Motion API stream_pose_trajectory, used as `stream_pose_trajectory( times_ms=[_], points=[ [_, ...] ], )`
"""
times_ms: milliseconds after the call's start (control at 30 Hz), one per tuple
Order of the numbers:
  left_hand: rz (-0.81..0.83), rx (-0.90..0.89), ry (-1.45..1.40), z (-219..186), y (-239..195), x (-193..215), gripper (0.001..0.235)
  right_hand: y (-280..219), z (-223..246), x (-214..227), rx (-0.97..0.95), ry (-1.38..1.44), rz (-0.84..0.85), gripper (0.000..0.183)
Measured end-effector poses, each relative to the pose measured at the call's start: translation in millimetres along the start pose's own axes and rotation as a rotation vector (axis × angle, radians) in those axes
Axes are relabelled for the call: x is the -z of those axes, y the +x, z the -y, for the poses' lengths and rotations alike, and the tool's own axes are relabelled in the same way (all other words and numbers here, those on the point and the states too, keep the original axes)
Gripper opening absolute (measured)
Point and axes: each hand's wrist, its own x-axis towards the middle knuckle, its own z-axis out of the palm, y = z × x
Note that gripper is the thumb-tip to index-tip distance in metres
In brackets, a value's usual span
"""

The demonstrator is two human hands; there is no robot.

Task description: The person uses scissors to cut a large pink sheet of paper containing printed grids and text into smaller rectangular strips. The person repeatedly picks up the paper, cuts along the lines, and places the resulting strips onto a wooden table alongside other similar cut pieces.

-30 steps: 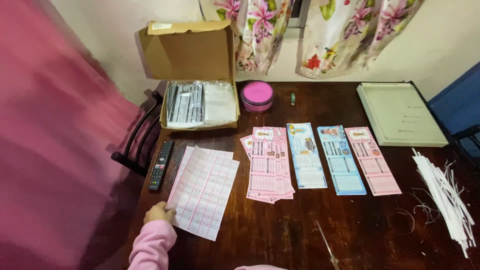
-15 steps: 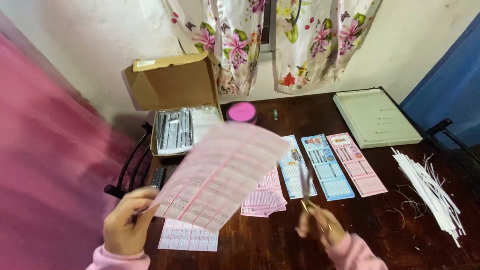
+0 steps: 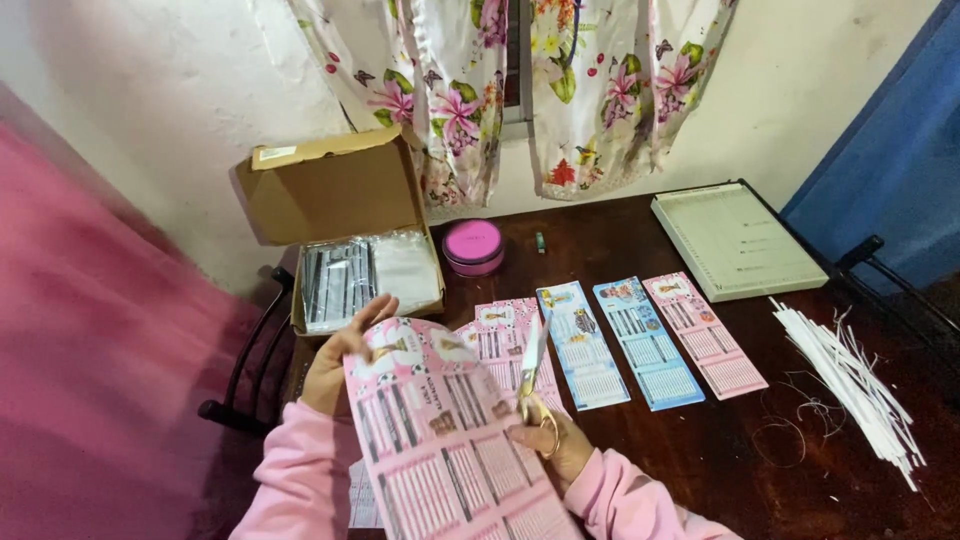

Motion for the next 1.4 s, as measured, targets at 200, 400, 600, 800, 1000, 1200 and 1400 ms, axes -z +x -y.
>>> stream_pose_trajectory(
  times_ms=[200, 400, 600, 800, 1000, 1200, 1400],
  points=[
    [-0.601, 0.31, -0.352, 32, -30, -31, 0.067, 10, 31, 54, 0.54, -0.307, -0.246, 0.027],
    [-0.228, 0.189, 0.536, 32, -42, -134, 0.08, -28, 96, 21, 0.821, -0.535, -0.292, 0.029],
    [-0.235, 0.121, 1.112, -3, -5, -158, 0.048, -48, 114, 23, 0.904, -0.634, -0.326, 0.034],
    [-0.326, -0.163, 1.219, -25, 21, -153, 0.048, -120, 107, 5, 1.146, -0.921, 0.124, 0.047],
    [-0.315, -0.325, 1.011, -42, 57, -175, 0.051, -84, -14, 170, 0.202, -1.387, 0.077, 0.028],
    [-0.278, -0.358, 0.999, -44, 66, -209, 0.053, -114, 58, 49, 0.332, -1.151, 0.113, 0.046],
    [-0.303, -0.278, 1.115, -43, 65, -233, 0.051, -132, 67, 17, 0.43, -1.017, -0.014, 0.081]
  ],
)
